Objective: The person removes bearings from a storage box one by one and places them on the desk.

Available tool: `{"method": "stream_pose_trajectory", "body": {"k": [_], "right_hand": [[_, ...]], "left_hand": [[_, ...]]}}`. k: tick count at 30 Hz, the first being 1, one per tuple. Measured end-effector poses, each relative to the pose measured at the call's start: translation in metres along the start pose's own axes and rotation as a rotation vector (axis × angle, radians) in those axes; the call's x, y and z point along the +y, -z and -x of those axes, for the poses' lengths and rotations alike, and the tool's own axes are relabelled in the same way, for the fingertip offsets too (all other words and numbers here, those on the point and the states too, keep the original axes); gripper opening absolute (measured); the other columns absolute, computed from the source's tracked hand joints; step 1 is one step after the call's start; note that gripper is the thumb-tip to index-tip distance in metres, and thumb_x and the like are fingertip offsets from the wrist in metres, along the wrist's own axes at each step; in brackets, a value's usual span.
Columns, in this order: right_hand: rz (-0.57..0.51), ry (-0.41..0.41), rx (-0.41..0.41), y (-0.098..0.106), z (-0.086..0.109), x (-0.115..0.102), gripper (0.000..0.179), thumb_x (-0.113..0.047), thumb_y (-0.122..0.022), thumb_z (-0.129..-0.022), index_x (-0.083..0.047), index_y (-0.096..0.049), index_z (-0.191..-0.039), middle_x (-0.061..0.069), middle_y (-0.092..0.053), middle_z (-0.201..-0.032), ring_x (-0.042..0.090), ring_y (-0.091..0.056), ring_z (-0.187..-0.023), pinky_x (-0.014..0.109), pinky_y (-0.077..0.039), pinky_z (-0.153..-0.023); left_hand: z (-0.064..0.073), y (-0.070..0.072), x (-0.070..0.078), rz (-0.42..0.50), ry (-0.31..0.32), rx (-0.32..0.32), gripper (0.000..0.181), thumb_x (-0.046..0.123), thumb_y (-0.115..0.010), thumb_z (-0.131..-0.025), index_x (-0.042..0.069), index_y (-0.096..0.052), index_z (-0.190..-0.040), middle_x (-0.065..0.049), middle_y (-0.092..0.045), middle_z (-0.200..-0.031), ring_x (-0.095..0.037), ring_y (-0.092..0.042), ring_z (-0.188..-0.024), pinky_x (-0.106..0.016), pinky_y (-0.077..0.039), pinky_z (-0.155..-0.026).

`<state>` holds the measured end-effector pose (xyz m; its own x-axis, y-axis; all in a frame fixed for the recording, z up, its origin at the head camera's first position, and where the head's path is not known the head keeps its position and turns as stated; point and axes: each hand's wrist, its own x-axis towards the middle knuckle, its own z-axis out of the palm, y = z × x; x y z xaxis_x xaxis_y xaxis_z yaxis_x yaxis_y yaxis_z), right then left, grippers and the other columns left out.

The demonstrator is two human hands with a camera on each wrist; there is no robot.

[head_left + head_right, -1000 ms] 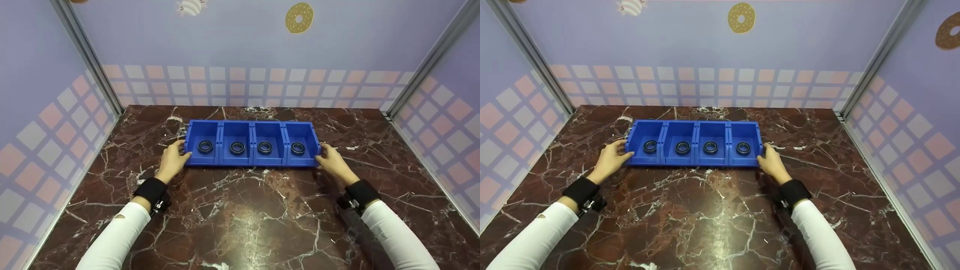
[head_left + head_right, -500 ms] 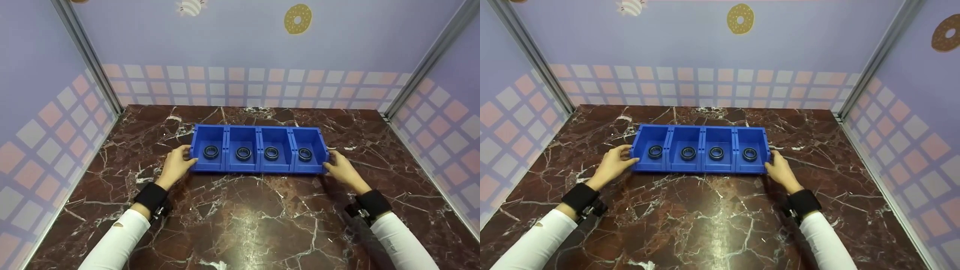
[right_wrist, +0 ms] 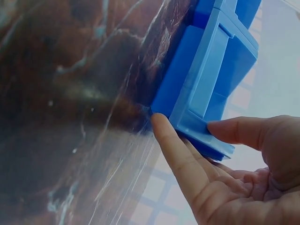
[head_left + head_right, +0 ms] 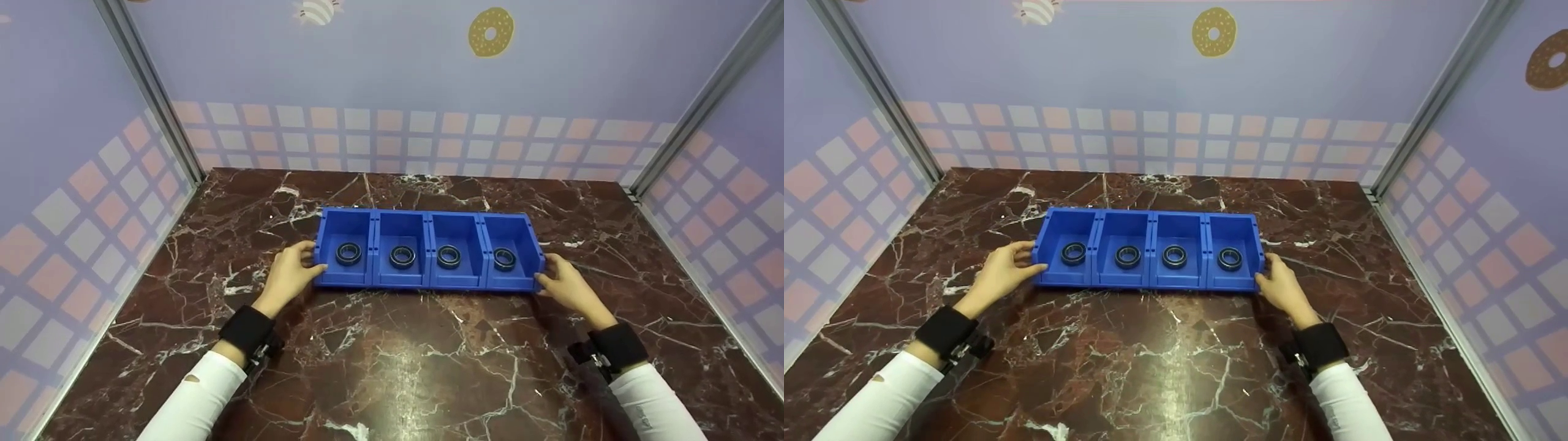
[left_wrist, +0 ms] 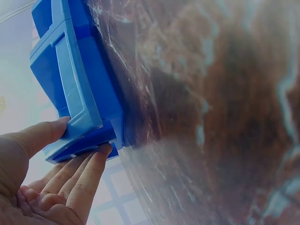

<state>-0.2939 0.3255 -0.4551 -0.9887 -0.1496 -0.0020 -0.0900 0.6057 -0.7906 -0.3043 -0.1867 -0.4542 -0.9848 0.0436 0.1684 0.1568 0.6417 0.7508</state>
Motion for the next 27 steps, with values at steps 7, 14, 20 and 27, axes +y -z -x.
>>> {"method": "stream_pose_trajectory", "body": {"k": [7,14,20,27], "right_hand": [[0.010,-0.027,-0.017,0.003,0.006,0.002,0.056,0.003,-0.053,-0.103,0.025,-0.025,-0.145,0.052,-0.039,-0.140,0.049,-0.064,-0.110,0.032,-0.064,-0.071],[0.011,-0.042,-0.010,0.002,0.013,0.001,0.054,0.003,-0.053,-0.103,0.024,-0.027,-0.145,0.051,-0.039,-0.140,0.042,-0.069,-0.101,0.032,-0.063,-0.070],[0.011,-0.023,0.002,-0.001,0.017,0.001,0.054,0.004,-0.053,-0.102,0.025,-0.027,-0.145,0.050,-0.041,-0.140,0.039,-0.070,-0.098,0.033,-0.064,-0.073],[-0.023,-0.031,-0.005,-0.001,0.020,0.001,0.055,0.003,-0.053,-0.103,0.025,-0.026,-0.145,0.050,-0.039,-0.141,0.041,-0.067,-0.104,0.033,-0.064,-0.074]], "left_hand": [[0.006,-0.002,0.000,0.017,-0.004,0.017,0.048,0.002,-0.079,-0.090,-0.014,-0.061,-0.131,-0.034,-0.067,-0.122,-0.044,-0.069,-0.110,-0.051,-0.056,-0.096],[0.011,-0.002,0.001,-0.009,0.012,0.012,0.049,0.005,-0.079,-0.090,-0.014,-0.060,-0.132,-0.033,-0.067,-0.122,-0.045,-0.069,-0.109,-0.052,-0.056,-0.096],[0.015,-0.001,0.001,0.014,0.020,0.014,0.050,0.006,-0.079,-0.090,-0.012,-0.061,-0.133,-0.032,-0.067,-0.122,-0.044,-0.070,-0.108,-0.052,-0.057,-0.095],[0.018,-0.002,0.001,0.042,0.033,0.023,0.051,0.005,-0.080,-0.090,-0.013,-0.060,-0.133,-0.034,-0.066,-0.124,-0.044,-0.069,-0.110,-0.052,-0.056,-0.096]]}}
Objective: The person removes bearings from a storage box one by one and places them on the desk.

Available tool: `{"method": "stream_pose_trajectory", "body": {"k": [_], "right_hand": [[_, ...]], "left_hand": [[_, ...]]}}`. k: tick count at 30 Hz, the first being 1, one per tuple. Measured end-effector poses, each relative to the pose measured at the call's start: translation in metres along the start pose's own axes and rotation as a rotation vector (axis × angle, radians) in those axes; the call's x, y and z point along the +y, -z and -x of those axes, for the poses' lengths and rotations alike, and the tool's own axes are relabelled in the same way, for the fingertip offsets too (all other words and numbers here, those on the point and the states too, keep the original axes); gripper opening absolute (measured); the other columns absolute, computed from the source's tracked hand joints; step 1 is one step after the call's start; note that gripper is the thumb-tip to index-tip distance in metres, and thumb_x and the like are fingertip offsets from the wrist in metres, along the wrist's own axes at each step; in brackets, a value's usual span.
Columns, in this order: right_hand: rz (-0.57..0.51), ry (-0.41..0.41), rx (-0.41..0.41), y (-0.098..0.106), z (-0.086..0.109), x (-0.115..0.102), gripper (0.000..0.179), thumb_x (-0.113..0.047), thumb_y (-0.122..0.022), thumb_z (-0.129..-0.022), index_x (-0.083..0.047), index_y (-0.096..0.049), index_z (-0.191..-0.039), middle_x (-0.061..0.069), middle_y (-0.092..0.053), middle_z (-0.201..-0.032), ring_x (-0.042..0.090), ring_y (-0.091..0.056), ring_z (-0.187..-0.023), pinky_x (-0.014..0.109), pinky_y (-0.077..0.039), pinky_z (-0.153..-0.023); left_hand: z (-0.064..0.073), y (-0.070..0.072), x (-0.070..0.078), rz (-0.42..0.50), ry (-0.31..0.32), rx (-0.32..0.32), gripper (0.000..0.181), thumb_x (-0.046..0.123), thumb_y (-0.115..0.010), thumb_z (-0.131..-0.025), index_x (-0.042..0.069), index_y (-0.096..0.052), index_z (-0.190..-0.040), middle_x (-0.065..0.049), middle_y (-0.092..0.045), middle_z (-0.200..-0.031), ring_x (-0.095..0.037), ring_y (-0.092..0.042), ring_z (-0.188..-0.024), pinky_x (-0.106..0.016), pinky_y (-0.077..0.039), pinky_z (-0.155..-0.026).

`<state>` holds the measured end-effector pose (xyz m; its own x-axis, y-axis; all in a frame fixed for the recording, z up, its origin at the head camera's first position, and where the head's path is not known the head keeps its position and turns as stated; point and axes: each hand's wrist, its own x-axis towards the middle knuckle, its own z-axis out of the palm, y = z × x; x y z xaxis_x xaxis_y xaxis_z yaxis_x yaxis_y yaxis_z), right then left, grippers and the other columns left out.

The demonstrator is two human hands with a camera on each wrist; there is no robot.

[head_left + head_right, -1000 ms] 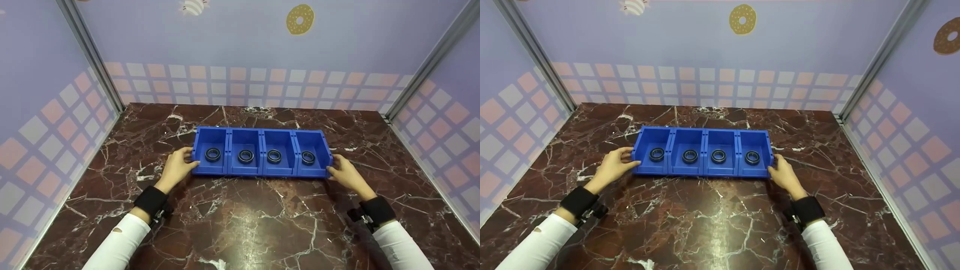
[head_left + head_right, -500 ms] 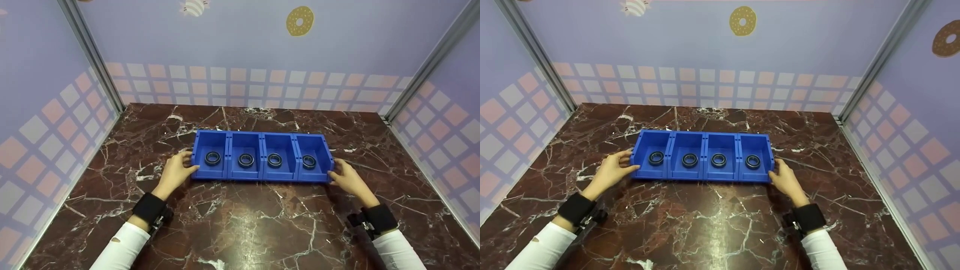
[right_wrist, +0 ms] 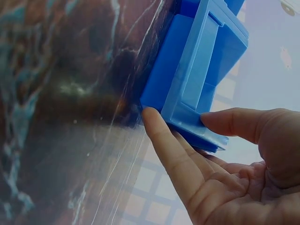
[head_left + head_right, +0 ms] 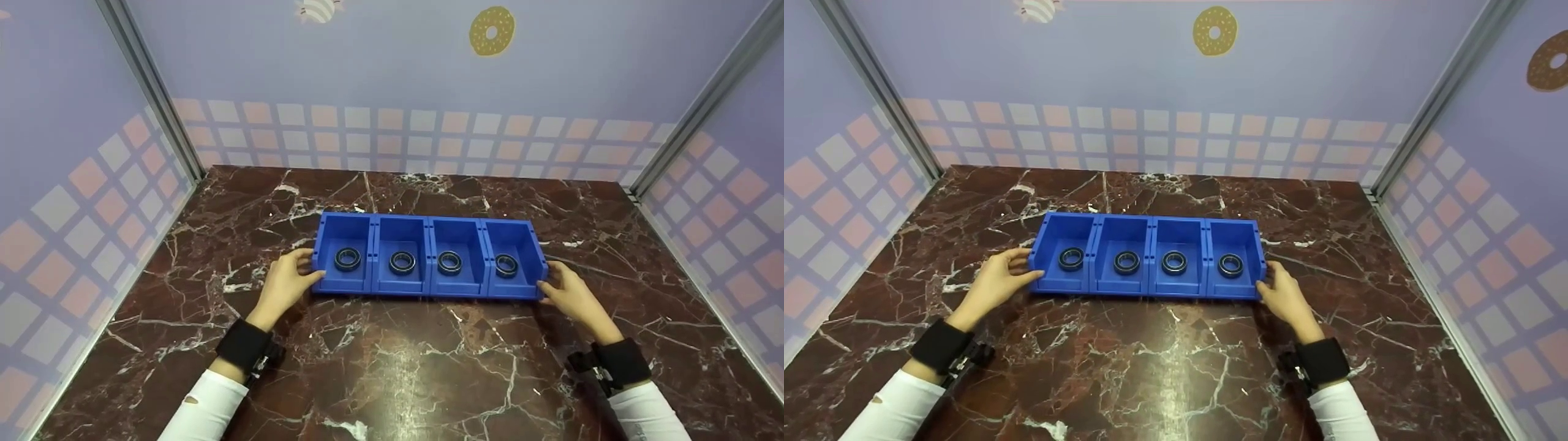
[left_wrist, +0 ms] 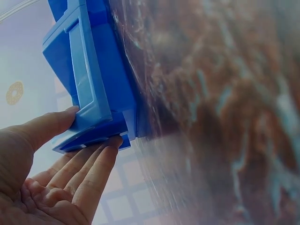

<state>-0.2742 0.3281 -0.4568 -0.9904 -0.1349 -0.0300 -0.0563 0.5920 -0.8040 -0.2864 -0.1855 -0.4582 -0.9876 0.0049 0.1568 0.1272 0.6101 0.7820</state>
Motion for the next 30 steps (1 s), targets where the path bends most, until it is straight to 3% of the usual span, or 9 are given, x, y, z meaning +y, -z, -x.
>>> {"method": "stream_pose_trajectory", "body": {"k": [18,26,30], "right_hand": [[0.002,-0.017,0.014,-0.0010,0.0007,0.0013,0.055,0.004,-0.053,-0.103,0.024,-0.026,-0.147,0.050,-0.040,-0.141,0.039,-0.069,-0.100,0.033,-0.063,-0.077],[0.106,0.012,0.040,0.0024,0.0012,-0.0015,0.055,0.000,-0.059,-0.101,0.025,-0.033,-0.143,0.048,-0.049,-0.134,0.041,-0.071,-0.098,0.034,-0.063,-0.074],[0.210,0.055,0.080,0.0041,0.0018,-0.0021,0.053,-0.004,-0.065,-0.099,0.023,-0.044,-0.139,0.043,-0.057,-0.129,0.047,-0.067,-0.105,0.048,-0.059,-0.084]], "left_hand": [[0.0019,-0.0020,-0.0015,0.017,-0.005,0.007,0.051,0.003,-0.079,-0.090,-0.015,-0.059,-0.134,-0.035,-0.065,-0.123,-0.046,-0.070,-0.108,-0.051,-0.058,-0.094],[0.0015,-0.0015,0.0010,0.000,0.011,-0.011,0.051,0.004,-0.078,-0.091,-0.013,-0.059,-0.135,-0.034,-0.065,-0.125,-0.045,-0.069,-0.110,-0.051,-0.057,-0.095],[0.0014,-0.0011,0.0008,-0.004,0.010,-0.012,0.050,0.003,-0.078,-0.091,-0.014,-0.058,-0.135,-0.035,-0.065,-0.124,-0.045,-0.069,-0.109,-0.051,-0.057,-0.095]]}}
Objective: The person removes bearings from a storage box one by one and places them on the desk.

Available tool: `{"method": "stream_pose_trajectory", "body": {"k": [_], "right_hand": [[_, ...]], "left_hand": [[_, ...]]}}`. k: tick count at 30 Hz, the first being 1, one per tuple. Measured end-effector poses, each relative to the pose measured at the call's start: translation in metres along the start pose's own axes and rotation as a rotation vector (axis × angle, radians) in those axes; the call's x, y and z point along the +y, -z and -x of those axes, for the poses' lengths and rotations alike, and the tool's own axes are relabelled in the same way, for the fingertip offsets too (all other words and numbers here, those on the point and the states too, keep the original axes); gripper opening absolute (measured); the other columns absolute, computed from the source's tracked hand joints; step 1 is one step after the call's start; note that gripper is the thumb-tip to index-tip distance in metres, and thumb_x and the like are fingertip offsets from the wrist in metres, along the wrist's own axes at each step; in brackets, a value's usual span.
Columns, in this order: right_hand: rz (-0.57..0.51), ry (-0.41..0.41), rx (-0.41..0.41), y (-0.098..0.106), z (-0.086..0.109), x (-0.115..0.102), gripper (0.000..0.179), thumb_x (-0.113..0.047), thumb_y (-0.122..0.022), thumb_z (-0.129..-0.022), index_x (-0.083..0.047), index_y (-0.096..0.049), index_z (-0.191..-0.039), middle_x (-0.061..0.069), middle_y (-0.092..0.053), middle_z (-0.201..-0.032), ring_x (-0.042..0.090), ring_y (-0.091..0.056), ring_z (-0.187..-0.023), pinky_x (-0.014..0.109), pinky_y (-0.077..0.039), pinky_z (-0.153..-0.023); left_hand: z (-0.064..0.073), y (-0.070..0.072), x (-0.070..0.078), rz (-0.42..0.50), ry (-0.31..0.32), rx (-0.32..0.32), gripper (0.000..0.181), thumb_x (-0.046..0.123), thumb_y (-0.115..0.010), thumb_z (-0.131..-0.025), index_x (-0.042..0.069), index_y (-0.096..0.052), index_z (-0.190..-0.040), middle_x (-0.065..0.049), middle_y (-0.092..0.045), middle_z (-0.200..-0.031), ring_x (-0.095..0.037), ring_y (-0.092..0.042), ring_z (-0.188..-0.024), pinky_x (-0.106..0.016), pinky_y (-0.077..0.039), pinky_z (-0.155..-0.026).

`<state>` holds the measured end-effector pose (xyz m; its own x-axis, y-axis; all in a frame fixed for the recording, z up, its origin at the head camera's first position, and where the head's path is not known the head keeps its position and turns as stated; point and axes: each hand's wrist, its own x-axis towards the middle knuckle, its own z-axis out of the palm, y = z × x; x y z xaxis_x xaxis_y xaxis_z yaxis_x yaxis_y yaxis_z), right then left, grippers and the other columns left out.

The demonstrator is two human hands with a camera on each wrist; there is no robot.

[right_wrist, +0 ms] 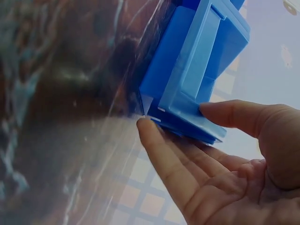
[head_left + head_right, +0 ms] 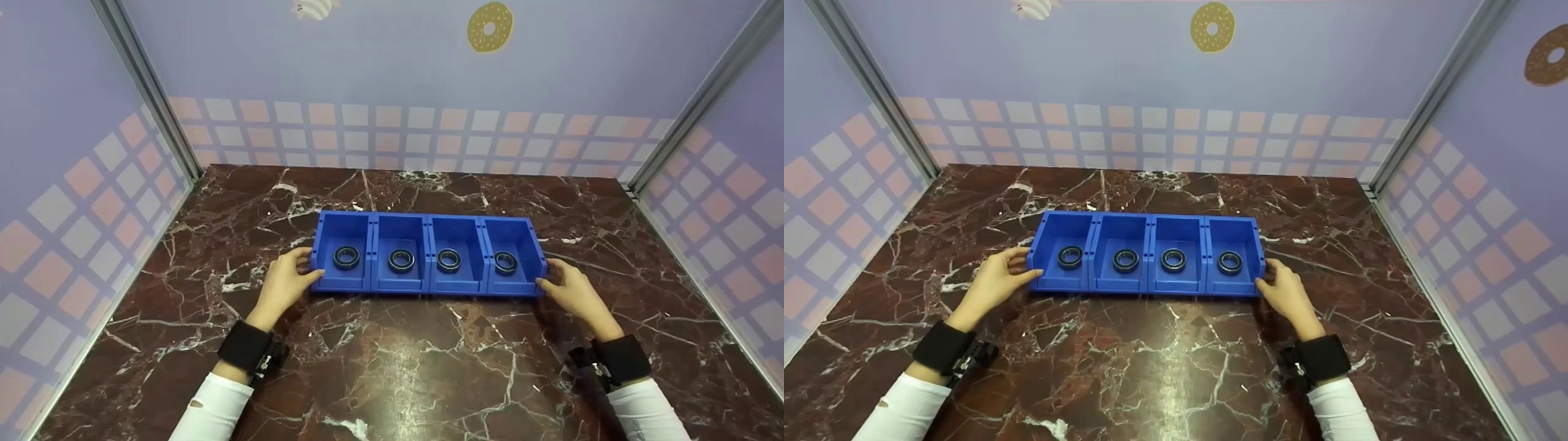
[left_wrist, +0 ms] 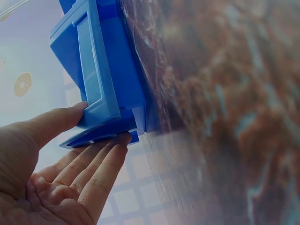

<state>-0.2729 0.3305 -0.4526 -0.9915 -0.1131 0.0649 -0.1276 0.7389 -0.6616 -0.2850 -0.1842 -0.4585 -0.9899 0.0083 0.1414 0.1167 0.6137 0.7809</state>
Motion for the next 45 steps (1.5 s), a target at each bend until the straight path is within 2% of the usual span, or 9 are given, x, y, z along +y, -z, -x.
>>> {"method": "stream_pose_trajectory", "body": {"k": [4,8,10,12,16,21,30,41,45], "right_hand": [[0.078,0.024,0.051,0.004,0.000,-0.003,0.052,-0.008,-0.069,-0.097,0.018,-0.050,-0.138,0.040,-0.059,-0.130,0.052,-0.062,-0.114,0.063,-0.049,-0.096],[0.065,0.047,0.082,0.010,0.000,-0.010,0.052,-0.006,-0.070,-0.097,0.017,-0.050,-0.140,0.040,-0.056,-0.134,0.055,-0.058,-0.120,0.064,-0.048,-0.100],[0.058,0.060,0.091,0.013,-0.001,-0.015,0.052,-0.004,-0.070,-0.097,0.016,-0.050,-0.140,0.039,-0.057,-0.134,0.052,-0.063,-0.114,0.060,-0.053,-0.095],[0.059,0.073,0.096,0.016,-0.001,-0.019,0.051,-0.004,-0.070,-0.097,0.015,-0.051,-0.141,0.037,-0.058,-0.135,0.047,-0.069,-0.102,0.050,-0.059,-0.084],[0.089,0.110,0.118,0.018,-0.002,-0.026,0.049,-0.003,-0.072,-0.095,0.011,-0.056,-0.139,0.034,-0.061,-0.133,0.042,-0.071,-0.096,0.047,-0.057,-0.078],[0.089,0.135,0.123,0.018,-0.006,-0.035,0.048,-0.001,-0.073,-0.093,0.011,-0.058,-0.137,0.035,-0.061,-0.132,0.051,-0.062,-0.118,0.063,-0.052,-0.094],[0.098,0.172,0.051,0.015,-0.014,-0.050,0.050,0.001,-0.072,-0.094,0.010,-0.055,-0.141,0.035,-0.054,-0.141,0.055,-0.054,-0.127,0.064,-0.048,-0.101],[0.122,0.145,-0.071,0.001,-0.032,-0.056,0.051,-0.002,-0.073,-0.094,0.008,-0.056,-0.141,0.036,-0.055,-0.140,0.054,-0.054,-0.127,0.060,-0.053,-0.092],[0.171,0.179,-0.086,-0.009,-0.040,-0.056,0.048,-0.001,-0.073,-0.093,0.011,-0.059,-0.137,0.036,-0.057,-0.136,0.053,-0.054,-0.127,0.062,-0.048,-0.100]], "left_hand": [[0.000,0.000,0.000,-0.006,0.005,-0.003,0.051,0.004,-0.078,-0.091,-0.013,-0.058,-0.135,-0.034,-0.066,-0.124,-0.044,-0.070,-0.109,-0.051,-0.057,-0.095],[-0.001,0.000,0.001,-0.009,0.000,0.003,0.050,0.004,-0.078,-0.091,-0.013,-0.059,-0.134,-0.034,-0.066,-0.123,-0.044,-0.070,-0.109,-0.051,-0.057,-0.095],[-0.001,0.000,0.000,-0.008,-0.008,0.009,0.049,0.003,-0.078,-0.091,-0.013,-0.059,-0.133,-0.034,-0.066,-0.123,-0.044,-0.070,-0.109,-0.051,-0.057,-0.095],[-0.002,0.000,-0.001,-0.007,-0.013,0.013,0.049,0.003,-0.078,-0.090,-0.014,-0.060,-0.132,-0.034,-0.066,-0.122,-0.044,-0.070,-0.108,-0.051,-0.057,-0.095],[-0.001,0.000,0.000,-0.013,-0.017,0.013,0.049,0.003,-0.079,-0.090,-0.014,-0.060,-0.133,-0.034,-0.066,-0.122,-0.044,-0.070,-0.108,-0.051,-0.057,-0.095],[-0.001,0.000,0.000,-0.030,-0.006,0.002,0.051,0.004,-0.078,-0.092,-0.013,-0.059,-0.135,-0.035,-0.065,-0.124,-0.045,-0.069,-0.109,-0.051,-0.057,-0.095],[-0.001,0.000,0.000,-0.006,-0.008,0.005,0.049,0.004,-0.078,-0.091,-0.014,-0.060,-0.133,-0.035,-0.066,-0.123,-0.044,-0.070,-0.108,-0.051,-0.058,-0.094],[0.000,0.000,-0.001,-0.010,-0.008,0.013,0.050,0.004,-0.079,-0.090,-0.014,-0.060,-0.133,-0.035,-0.066,-0.122,-0.044,-0.070,-0.107,-0.051,-0.057,-0.095],[0.000,0.000,-0.001,-0.003,-0.017,0.016,0.049,0.004,-0.079,-0.090,-0.014,-0.060,-0.132,-0.035,-0.066,-0.121,-0.045,-0.070,-0.107,-0.052,-0.057,-0.095]]}}
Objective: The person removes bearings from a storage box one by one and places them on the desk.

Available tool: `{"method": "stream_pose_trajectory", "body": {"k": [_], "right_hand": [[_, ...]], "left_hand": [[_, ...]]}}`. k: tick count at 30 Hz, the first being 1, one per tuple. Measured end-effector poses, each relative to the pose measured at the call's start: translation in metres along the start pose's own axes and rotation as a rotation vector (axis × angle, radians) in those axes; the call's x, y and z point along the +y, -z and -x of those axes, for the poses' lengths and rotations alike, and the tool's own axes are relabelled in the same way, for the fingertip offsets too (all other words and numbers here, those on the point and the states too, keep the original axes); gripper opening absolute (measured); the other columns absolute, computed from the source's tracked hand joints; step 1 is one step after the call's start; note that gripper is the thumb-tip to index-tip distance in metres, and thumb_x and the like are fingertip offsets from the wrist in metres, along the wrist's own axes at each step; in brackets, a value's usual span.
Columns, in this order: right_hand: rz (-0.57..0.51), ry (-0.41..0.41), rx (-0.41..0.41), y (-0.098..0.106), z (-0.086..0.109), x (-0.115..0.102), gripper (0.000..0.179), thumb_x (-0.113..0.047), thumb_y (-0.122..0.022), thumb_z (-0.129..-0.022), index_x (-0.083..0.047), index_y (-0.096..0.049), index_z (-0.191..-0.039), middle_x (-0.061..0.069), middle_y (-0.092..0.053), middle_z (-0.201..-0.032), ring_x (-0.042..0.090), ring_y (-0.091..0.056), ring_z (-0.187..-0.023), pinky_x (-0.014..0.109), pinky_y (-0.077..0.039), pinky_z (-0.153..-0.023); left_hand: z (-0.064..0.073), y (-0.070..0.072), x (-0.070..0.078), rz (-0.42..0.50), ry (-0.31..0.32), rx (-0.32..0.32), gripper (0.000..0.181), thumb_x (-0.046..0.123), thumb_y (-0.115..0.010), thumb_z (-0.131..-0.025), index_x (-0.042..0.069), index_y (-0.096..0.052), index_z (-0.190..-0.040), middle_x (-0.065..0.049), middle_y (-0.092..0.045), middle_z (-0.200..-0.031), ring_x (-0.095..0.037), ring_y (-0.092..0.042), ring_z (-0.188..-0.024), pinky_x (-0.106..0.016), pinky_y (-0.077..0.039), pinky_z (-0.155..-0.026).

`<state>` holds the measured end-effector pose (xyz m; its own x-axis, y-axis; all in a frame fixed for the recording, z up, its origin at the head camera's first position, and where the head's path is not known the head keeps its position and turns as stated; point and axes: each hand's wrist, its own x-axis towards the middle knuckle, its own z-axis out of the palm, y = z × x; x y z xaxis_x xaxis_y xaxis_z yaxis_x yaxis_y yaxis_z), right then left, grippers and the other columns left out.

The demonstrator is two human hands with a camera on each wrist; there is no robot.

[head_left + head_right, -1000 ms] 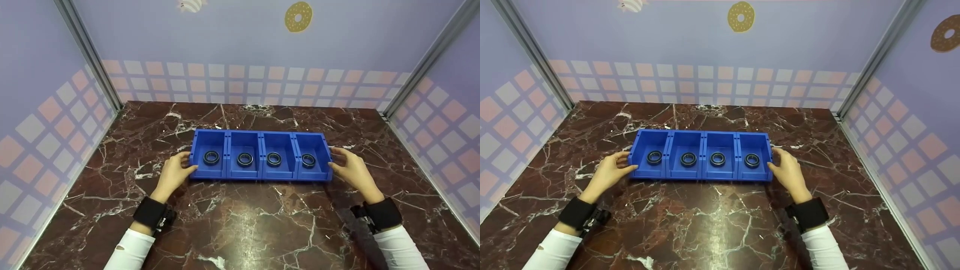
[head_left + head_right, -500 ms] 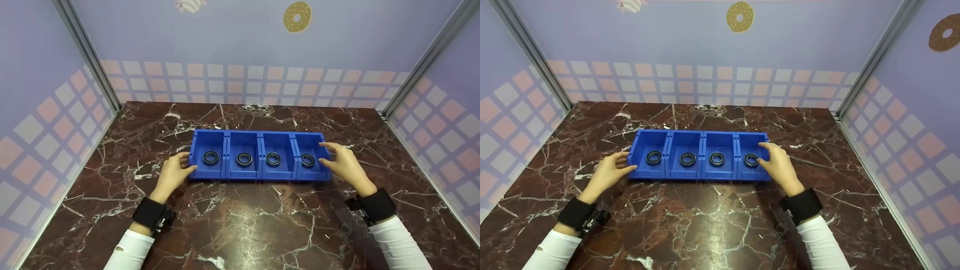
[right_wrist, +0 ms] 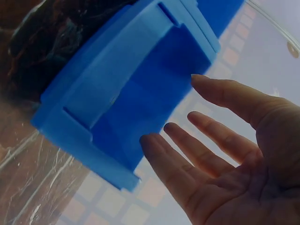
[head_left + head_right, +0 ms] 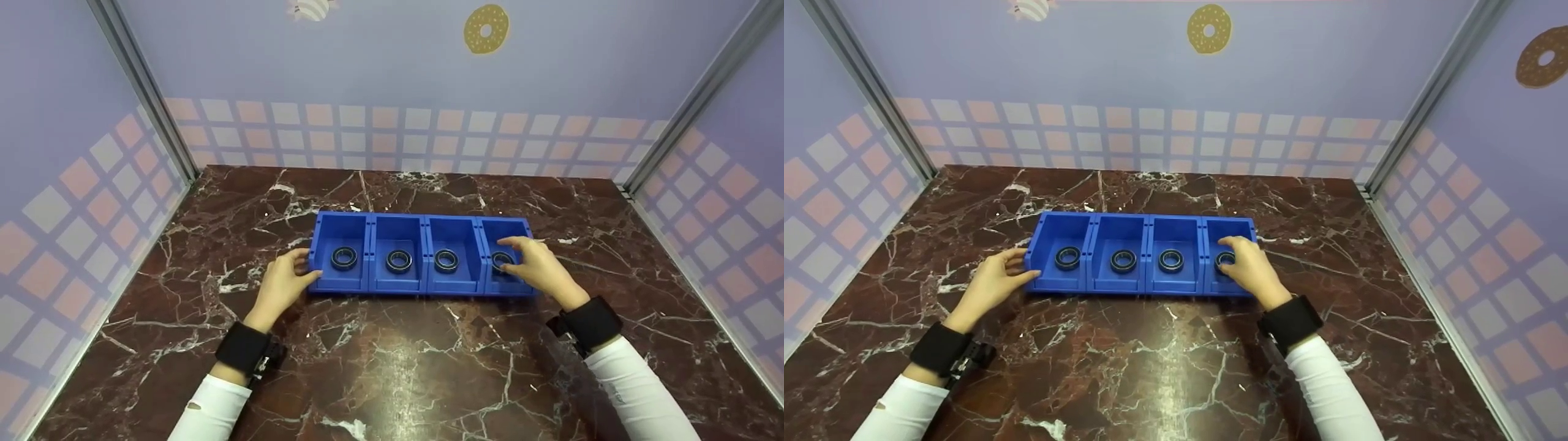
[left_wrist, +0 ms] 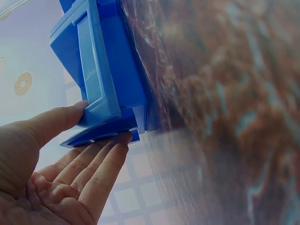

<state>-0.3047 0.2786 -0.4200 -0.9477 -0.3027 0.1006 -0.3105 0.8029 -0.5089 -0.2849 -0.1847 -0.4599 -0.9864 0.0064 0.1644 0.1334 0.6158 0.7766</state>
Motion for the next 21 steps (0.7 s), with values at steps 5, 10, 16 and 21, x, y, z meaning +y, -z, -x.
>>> {"method": "stream_pose_trajectory", "body": {"k": [5,10,16,21], "right_hand": [[0.055,0.037,-0.009,-0.008,-0.008,0.002,0.045,0.003,-0.073,-0.090,0.015,-0.061,-0.131,0.035,-0.060,-0.133,0.052,-0.052,-0.128,0.063,-0.043,-0.107],[0.096,0.062,-0.027,-0.013,-0.013,0.007,0.045,0.007,-0.073,-0.085,0.017,-0.061,-0.127,0.037,-0.059,-0.130,0.054,-0.052,-0.127,0.063,-0.043,-0.107],[0.138,0.130,-0.039,-0.017,-0.020,0.012,0.048,0.011,-0.074,-0.075,0.021,-0.062,-0.121,0.037,-0.063,-0.121,0.053,-0.057,-0.119,0.061,-0.047,-0.104],[0.180,0.139,-0.086,-0.020,-0.024,0.013,0.051,0.010,-0.075,-0.073,0.020,-0.061,-0.121,0.038,-0.063,-0.119,0.054,-0.058,-0.117,0.061,-0.048,-0.102]], "left_hand": [[0.000,0.001,0.001,-0.008,0.009,-0.022,0.051,0.004,-0.078,-0.092,-0.013,-0.058,-0.136,-0.035,-0.065,-0.124,-0.044,-0.069,-0.109,-0.051,-0.057,-0.094],[0.000,0.000,-0.001,-0.010,0.010,-0.024,0.051,0.004,-0.077,-0.092,-0.013,-0.058,-0.136,-0.035,-0.065,-0.125,-0.044,-0.069,-0.110,-0.051,-0.057,-0.094],[0.000,0.000,-0.002,-0.003,0.011,-0.023,0.050,0.004,-0.077,-0.092,-0.013,-0.058,-0.135,-0.035,-0.065,-0.124,-0.045,-0.069,-0.110,-0.051,-0.057,-0.095],[-0.001,0.000,-0.001,0.003,0.016,-0.025,0.050,0.004,-0.077,-0.092,-0.013,-0.058,-0.135,-0.035,-0.065,-0.125,-0.045,-0.069,-0.110,-0.052,-0.057,-0.095]]}}
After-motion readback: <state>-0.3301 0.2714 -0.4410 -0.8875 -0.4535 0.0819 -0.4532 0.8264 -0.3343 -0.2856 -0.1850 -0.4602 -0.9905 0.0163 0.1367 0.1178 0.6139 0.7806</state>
